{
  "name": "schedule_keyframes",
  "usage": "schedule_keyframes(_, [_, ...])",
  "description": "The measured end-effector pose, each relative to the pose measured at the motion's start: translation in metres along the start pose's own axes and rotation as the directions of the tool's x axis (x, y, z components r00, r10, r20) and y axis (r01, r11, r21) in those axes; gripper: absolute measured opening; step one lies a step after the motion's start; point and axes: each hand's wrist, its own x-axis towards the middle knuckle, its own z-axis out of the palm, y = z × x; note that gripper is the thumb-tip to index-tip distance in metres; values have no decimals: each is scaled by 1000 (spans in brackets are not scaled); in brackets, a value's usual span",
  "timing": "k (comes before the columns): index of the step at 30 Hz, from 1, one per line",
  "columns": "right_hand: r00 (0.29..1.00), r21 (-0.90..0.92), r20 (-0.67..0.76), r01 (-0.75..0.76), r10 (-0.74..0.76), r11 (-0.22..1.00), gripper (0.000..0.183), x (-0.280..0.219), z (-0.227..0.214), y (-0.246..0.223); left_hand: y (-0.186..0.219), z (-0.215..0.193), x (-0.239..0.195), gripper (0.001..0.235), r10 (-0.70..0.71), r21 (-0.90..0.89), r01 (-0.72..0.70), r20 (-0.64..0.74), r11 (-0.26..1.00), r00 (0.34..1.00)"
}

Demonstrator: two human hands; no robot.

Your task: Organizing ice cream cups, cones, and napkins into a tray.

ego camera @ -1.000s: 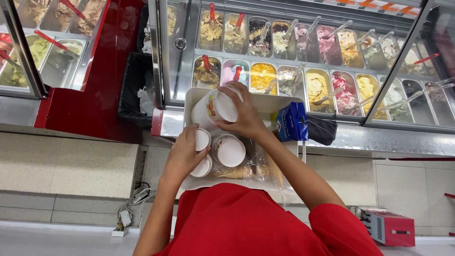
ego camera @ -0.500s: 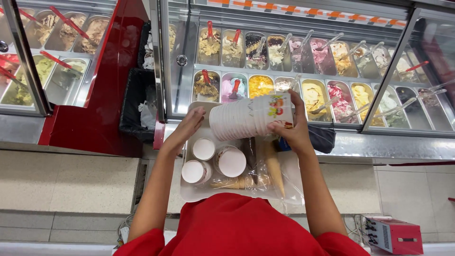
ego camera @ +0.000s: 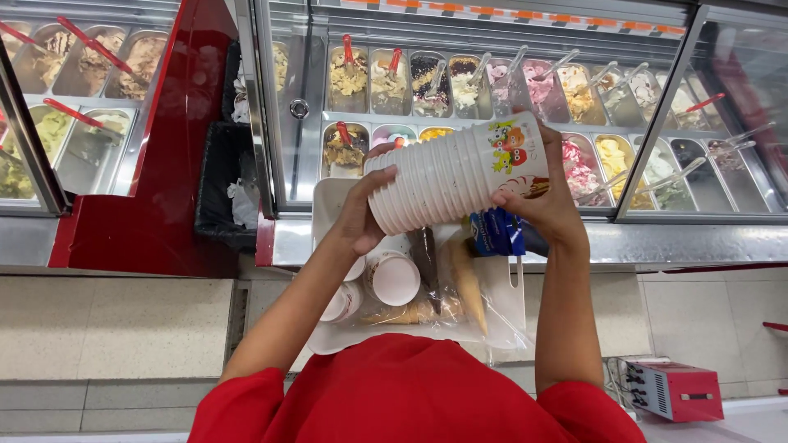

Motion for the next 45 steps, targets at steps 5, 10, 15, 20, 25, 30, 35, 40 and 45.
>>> schedule_keyframes(5, [894,678,-442,275,79,681,220,9,30,19,-25,12,-8,78,185,-276,-166,45,947,982])
schedule_keyframes(10, [1000,459,12,8,-15,888,127,-55,24,175,-65,1,-12,106,390,103,-420,229,902,892])
schedule_keyframes(15, [989,712,103,-150,109,686,102,-111,-76,208,-112,-66,-26,156,78,859,-365,363,359,929])
schedule_keyframes(20, [998,558,-32,-29,57,829,125,-162,-190,296,-169,-106,-7,137,-150,913,-30,-34,-407,988])
schedule_keyframes(25, [992,582,-98,-6,77,813,123,-187,-179,300,-177,-130,35,123,-45,926,228,-252,-301,967])
schedule_keyframes(30, [986,427,-125,-44,107,903,123,-162,-121,202,-145,-111,16,108,49,957,244,-239,-159,970])
schedule_keyframes(35, [955,347,-176,-167,239,923,135,-160,-110,161,-42,-9,-58,98,95,980,195,-190,-45,977])
schedule_keyframes(40, [929,206,-136,-313,344,927,133,-159,-96,150,35,-5,-73,90,253,657,-220,46,721,966])
schedule_keyframes(45, [912,-24,22,-409,410,912,133,-118,-13,78,69,-7,-44,71,283,579,-278,85,766,955])
